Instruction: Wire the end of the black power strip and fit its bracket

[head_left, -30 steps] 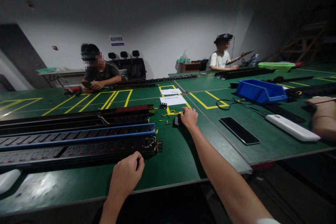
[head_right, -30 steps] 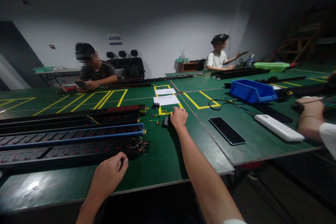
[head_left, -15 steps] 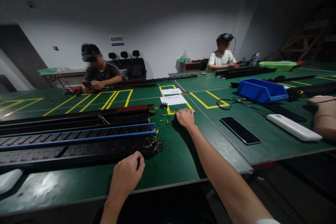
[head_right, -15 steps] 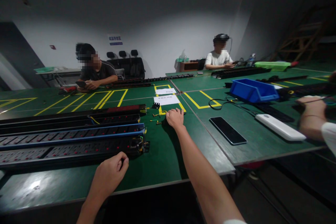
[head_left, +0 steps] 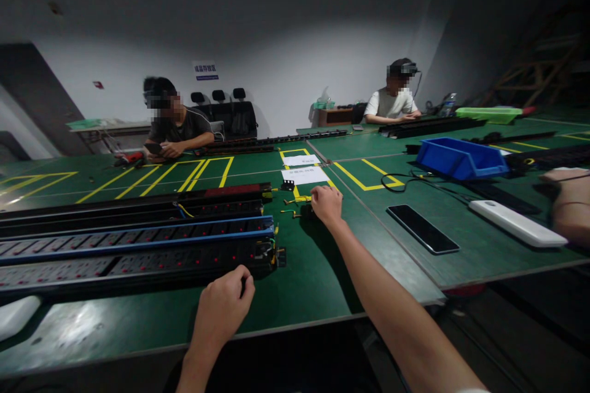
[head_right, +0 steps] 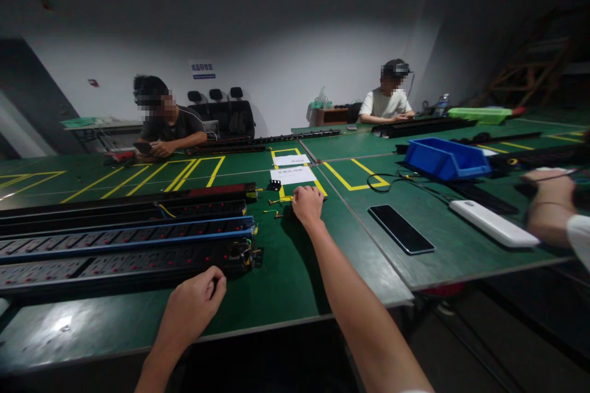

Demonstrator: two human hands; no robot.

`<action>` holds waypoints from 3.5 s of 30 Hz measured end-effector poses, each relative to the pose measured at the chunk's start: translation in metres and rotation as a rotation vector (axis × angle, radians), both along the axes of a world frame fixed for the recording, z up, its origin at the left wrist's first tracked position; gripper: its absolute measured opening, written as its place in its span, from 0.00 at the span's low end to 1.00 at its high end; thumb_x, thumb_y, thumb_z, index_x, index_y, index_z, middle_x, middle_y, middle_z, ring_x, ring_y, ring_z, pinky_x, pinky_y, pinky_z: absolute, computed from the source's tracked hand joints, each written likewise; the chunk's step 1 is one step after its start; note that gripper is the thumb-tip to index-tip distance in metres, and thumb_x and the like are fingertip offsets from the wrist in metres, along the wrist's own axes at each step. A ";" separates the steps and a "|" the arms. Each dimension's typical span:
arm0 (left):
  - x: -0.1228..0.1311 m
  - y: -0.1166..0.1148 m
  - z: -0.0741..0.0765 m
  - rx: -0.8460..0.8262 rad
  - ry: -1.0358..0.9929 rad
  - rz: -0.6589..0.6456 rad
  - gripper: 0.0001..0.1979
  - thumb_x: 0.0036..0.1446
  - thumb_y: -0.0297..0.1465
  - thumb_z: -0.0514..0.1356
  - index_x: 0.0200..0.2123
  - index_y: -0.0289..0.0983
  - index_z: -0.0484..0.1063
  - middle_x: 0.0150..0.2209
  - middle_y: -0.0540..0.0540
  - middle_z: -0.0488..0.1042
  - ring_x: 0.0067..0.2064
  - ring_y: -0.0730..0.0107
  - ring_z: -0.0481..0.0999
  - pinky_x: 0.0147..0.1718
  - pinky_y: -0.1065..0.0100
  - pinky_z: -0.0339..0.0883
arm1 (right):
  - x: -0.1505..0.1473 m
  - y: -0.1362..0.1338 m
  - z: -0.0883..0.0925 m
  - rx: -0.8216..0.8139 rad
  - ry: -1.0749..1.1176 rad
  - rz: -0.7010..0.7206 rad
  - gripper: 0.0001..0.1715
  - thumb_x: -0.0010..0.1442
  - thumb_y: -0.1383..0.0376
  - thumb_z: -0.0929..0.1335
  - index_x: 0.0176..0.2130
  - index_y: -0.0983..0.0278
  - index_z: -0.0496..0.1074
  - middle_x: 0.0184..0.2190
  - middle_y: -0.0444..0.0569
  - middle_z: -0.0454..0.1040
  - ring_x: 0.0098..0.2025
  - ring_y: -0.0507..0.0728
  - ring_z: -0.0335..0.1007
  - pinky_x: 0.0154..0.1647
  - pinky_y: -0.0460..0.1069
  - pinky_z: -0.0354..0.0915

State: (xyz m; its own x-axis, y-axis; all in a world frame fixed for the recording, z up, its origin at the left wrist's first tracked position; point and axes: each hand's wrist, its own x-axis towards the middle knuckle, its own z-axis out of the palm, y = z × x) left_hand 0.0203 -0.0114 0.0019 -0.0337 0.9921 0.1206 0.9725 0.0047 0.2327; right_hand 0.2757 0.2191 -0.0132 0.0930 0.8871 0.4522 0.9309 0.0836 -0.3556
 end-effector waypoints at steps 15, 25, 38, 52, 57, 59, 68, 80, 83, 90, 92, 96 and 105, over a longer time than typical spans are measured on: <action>-0.001 0.000 -0.002 0.009 -0.021 -0.008 0.11 0.65 0.34 0.51 0.34 0.42 0.71 0.26 0.51 0.74 0.28 0.71 0.74 0.29 0.70 0.51 | -0.012 -0.009 -0.002 -0.159 -0.166 0.163 0.23 0.69 0.60 0.58 0.38 0.62 0.80 0.46 0.55 0.79 0.52 0.64 0.67 0.63 0.65 0.47; -0.001 0.000 -0.003 0.017 -0.010 -0.002 0.11 0.65 0.35 0.51 0.34 0.42 0.71 0.26 0.52 0.74 0.28 0.71 0.73 0.29 0.70 0.50 | -0.015 -0.010 0.007 -0.205 -0.133 0.065 0.19 0.65 0.66 0.61 0.41 0.62 0.81 0.42 0.59 0.80 0.50 0.65 0.67 0.56 0.61 0.52; -0.002 0.001 -0.004 0.015 -0.025 0.001 0.11 0.65 0.35 0.51 0.33 0.42 0.71 0.24 0.52 0.73 0.28 0.71 0.74 0.29 0.70 0.51 | -0.017 -0.013 0.016 -0.077 0.077 -0.051 0.13 0.59 0.68 0.67 0.44 0.61 0.77 0.39 0.54 0.80 0.48 0.63 0.71 0.50 0.57 0.56; -0.001 0.000 -0.005 0.029 -0.018 -0.010 0.11 0.65 0.34 0.51 0.34 0.42 0.71 0.27 0.52 0.75 0.29 0.70 0.74 0.30 0.69 0.51 | -0.050 -0.035 0.011 -0.123 0.496 0.789 0.02 0.52 0.69 0.71 0.31 0.65 0.75 0.26 0.44 0.76 0.27 0.51 0.69 0.27 0.45 0.60; -0.001 0.001 -0.004 0.026 -0.007 -0.004 0.11 0.65 0.34 0.51 0.34 0.42 0.72 0.28 0.51 0.76 0.30 0.69 0.75 0.29 0.69 0.50 | -0.048 -0.040 0.015 -0.163 0.487 0.797 0.03 0.52 0.68 0.72 0.30 0.65 0.74 0.24 0.43 0.74 0.26 0.50 0.67 0.27 0.45 0.59; 0.000 0.000 -0.004 0.026 -0.005 -0.006 0.11 0.65 0.34 0.51 0.34 0.42 0.72 0.28 0.51 0.76 0.30 0.69 0.75 0.29 0.69 0.51 | -0.047 -0.042 0.017 -0.176 0.494 0.791 0.05 0.52 0.67 0.73 0.31 0.65 0.75 0.25 0.43 0.74 0.26 0.50 0.67 0.27 0.45 0.59; 0.000 -0.002 -0.002 0.017 -0.008 0.005 0.11 0.65 0.34 0.51 0.34 0.41 0.72 0.27 0.51 0.75 0.28 0.71 0.73 0.29 0.69 0.51 | -0.049 -0.040 0.012 -0.196 0.537 0.730 0.06 0.51 0.66 0.75 0.31 0.65 0.75 0.26 0.45 0.76 0.28 0.52 0.70 0.28 0.46 0.62; 0.001 -0.002 0.000 0.030 -0.006 -0.018 0.11 0.65 0.33 0.51 0.34 0.41 0.72 0.27 0.51 0.75 0.29 0.70 0.74 0.29 0.69 0.51 | -0.048 -0.042 0.017 -0.187 0.567 0.733 0.05 0.51 0.64 0.73 0.30 0.64 0.76 0.26 0.45 0.77 0.28 0.52 0.70 0.28 0.45 0.62; 0.001 -0.002 0.000 0.029 0.000 -0.015 0.11 0.65 0.33 0.51 0.34 0.41 0.72 0.26 0.51 0.75 0.28 0.70 0.73 0.29 0.69 0.51 | -0.040 -0.036 0.019 -0.181 0.581 0.724 0.07 0.51 0.63 0.73 0.31 0.65 0.76 0.26 0.46 0.77 0.29 0.53 0.71 0.28 0.45 0.62; 0.001 -0.001 0.000 0.020 0.001 -0.012 0.11 0.65 0.34 0.51 0.34 0.41 0.72 0.27 0.50 0.75 0.28 0.70 0.73 0.29 0.70 0.51 | -0.009 -0.019 0.019 -0.099 0.502 0.535 0.06 0.53 0.64 0.73 0.31 0.65 0.77 0.26 0.46 0.78 0.29 0.54 0.73 0.30 0.47 0.62; 0.001 -0.001 0.000 0.018 -0.002 -0.010 0.11 0.65 0.34 0.51 0.34 0.41 0.72 0.27 0.50 0.76 0.29 0.71 0.73 0.29 0.70 0.51 | -0.007 -0.017 0.016 -0.042 0.415 0.417 0.04 0.55 0.65 0.72 0.33 0.64 0.77 0.28 0.47 0.78 0.31 0.55 0.73 0.32 0.47 0.61; 0.001 -0.001 0.000 0.016 -0.001 -0.008 0.11 0.65 0.34 0.51 0.34 0.41 0.72 0.27 0.51 0.76 0.29 0.70 0.73 0.29 0.69 0.51 | -0.012 -0.019 0.013 -0.006 0.186 0.243 0.08 0.61 0.68 0.67 0.37 0.63 0.77 0.35 0.51 0.80 0.37 0.58 0.74 0.37 0.49 0.61; 0.000 -0.002 -0.001 0.026 -0.005 -0.013 0.11 0.65 0.34 0.50 0.34 0.41 0.72 0.26 0.51 0.75 0.28 0.71 0.73 0.29 0.70 0.51 | -0.031 -0.036 0.015 -0.078 -0.160 0.362 0.12 0.61 0.63 0.68 0.43 0.62 0.78 0.40 0.56 0.80 0.46 0.66 0.70 0.46 0.56 0.58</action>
State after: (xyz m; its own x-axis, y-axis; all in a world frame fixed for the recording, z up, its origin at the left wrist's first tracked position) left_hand 0.0203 -0.0133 0.0010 -0.0213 0.9891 0.1458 0.9713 -0.0141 0.2373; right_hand 0.2448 0.1828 0.0020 -0.2977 0.8819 0.3655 0.8903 0.3947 -0.2271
